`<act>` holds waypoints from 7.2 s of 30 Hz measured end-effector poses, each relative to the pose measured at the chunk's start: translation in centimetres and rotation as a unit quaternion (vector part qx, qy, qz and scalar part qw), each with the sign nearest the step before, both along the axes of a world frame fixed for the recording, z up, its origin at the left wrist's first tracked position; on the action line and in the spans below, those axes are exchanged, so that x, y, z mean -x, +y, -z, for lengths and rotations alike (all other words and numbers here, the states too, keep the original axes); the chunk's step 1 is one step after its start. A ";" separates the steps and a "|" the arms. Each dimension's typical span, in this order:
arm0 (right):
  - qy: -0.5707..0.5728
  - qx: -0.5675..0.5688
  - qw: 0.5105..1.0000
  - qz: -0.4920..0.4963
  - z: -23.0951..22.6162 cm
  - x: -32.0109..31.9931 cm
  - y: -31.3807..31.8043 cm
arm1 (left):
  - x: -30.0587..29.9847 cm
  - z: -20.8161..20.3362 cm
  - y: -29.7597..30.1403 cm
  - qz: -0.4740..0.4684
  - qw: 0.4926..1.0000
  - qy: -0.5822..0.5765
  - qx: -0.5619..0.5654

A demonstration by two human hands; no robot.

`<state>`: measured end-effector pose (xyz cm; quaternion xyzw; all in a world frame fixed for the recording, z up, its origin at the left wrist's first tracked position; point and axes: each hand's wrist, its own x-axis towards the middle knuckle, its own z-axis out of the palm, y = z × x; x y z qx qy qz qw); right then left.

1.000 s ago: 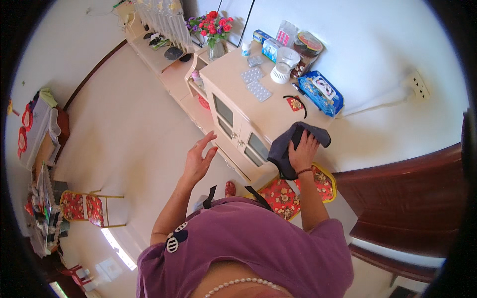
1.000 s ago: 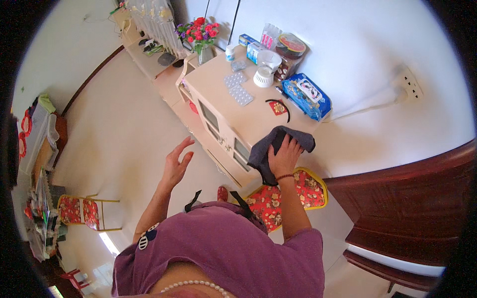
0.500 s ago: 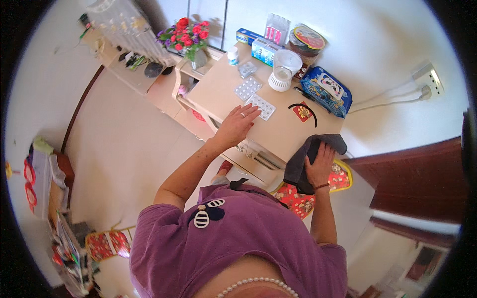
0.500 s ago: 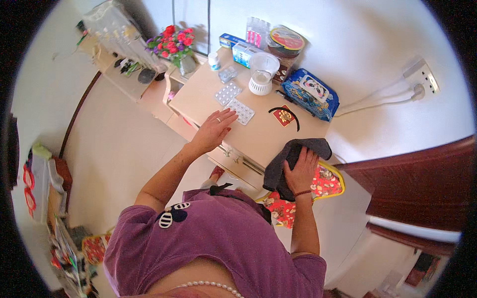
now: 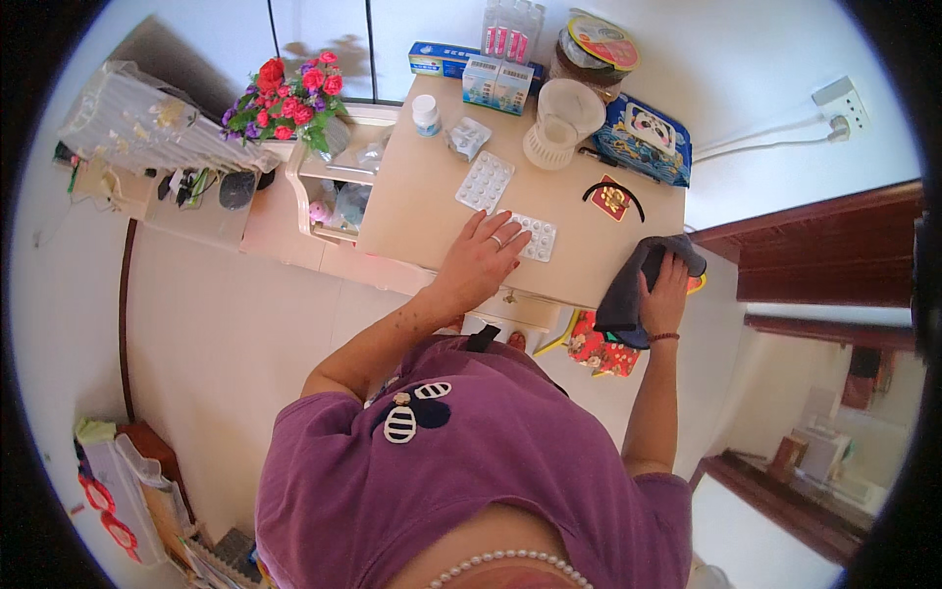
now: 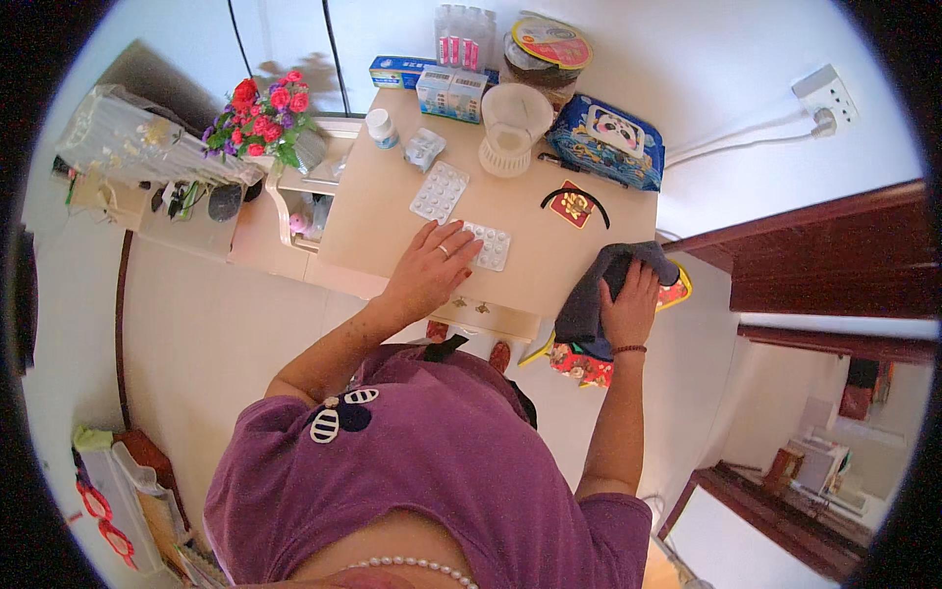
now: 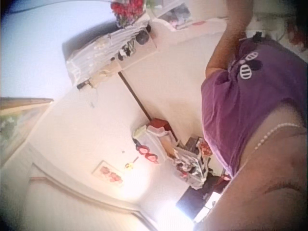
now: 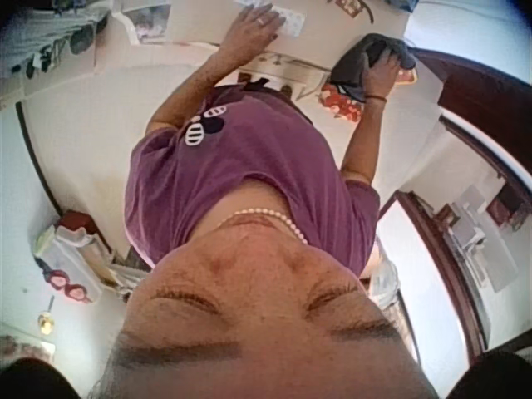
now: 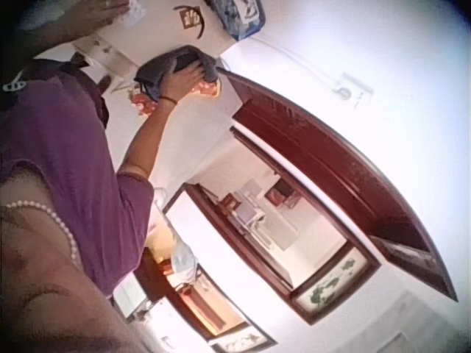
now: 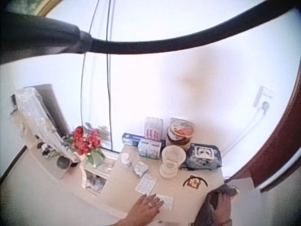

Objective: The person wipes a door with a cloth, moves medicine packets on a desk, adjusts a standing fan, and then wipes the desk surface.

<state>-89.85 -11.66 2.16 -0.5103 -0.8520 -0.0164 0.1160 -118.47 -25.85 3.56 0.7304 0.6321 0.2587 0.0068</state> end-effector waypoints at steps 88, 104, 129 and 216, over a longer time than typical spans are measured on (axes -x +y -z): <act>0.093 0.062 0.961 -0.254 -1.5 17.2 -11.6 | 8.7 -0.4 -2.7 -0.006 1.000 -0.014 -0.003; 0.020 0.106 0.962 -0.251 -3.0 17.4 -8.7 | 8.7 -1.4 -3.2 -0.023 0.995 -0.025 0.091; -0.020 0.138 0.898 -0.417 -3.7 22.3 -10.2 | 11.0 0.9 -7.7 -0.068 0.901 -0.413 -0.116; -0.265 0.526 0.800 -0.115 58.4 25.3 -36.3 | -12.4 40.1 -53.5 -0.718 0.252 -0.638 0.119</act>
